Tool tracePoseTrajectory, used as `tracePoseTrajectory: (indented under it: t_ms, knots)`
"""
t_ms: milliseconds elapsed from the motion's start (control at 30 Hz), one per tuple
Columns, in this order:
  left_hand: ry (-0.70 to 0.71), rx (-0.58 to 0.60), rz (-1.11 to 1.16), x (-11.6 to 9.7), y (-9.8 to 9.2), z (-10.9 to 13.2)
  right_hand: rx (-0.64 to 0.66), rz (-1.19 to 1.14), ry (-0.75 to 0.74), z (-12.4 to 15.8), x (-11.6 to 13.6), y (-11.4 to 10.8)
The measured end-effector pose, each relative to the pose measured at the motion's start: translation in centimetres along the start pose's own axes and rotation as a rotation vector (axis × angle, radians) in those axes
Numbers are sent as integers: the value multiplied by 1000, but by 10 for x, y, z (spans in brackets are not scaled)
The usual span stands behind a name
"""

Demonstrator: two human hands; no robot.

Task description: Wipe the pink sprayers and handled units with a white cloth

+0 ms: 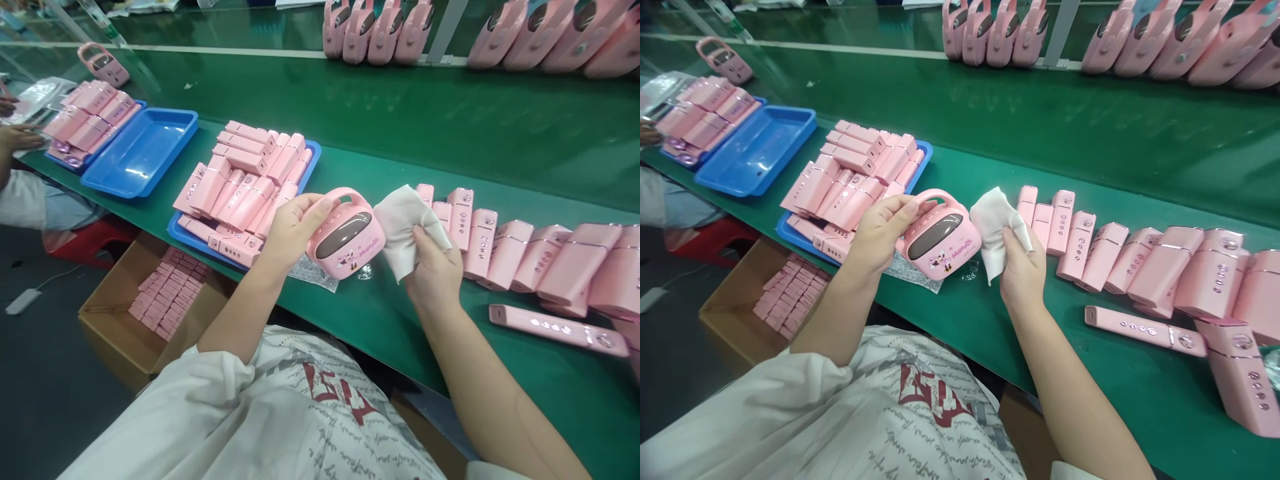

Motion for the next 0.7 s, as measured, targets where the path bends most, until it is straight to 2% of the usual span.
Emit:
tracePoseTrajectory:
  t_ms: [133,300,333,367,400,433,500,567,633,700]
  knots:
    - [14,3,-46,2,4,1,212,332,-189,11,7,2]
    - [-7,28,-109,6,8,-1,691,510,-516,31,13,16]
    - [-6,24,-118,6,8,-2,740,517,-556,32,12,17]
    - [0,18,-120,7,8,-3,731,525,-561,31,11,17]
    - [5,15,-119,7,8,-4,665,532,-521,26,9,16]
    - [10,13,-118,7,8,-5,539,519,-445,18,7,12]
    - [8,10,-124,8,7,-8,181,385,-266,-2,9,2]
    - [-2,4,-135,9,6,-10,-129,119,-140,-21,19,-10]
    - [-1,-5,-124,9,5,-12,-208,-125,-66,-35,40,-20]
    - [4,3,-127,7,6,-12,-201,-218,-53,-40,74,-36]
Point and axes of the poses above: each hand's wrist, its own z-axis away from the middle knuckle, its own y-axis out of the palm, x = y × z, the point moved 3 cm from there along -z, towards the middle knuckle, and after that the axes turned 9 degrees about -y, right-handed, at the moved point
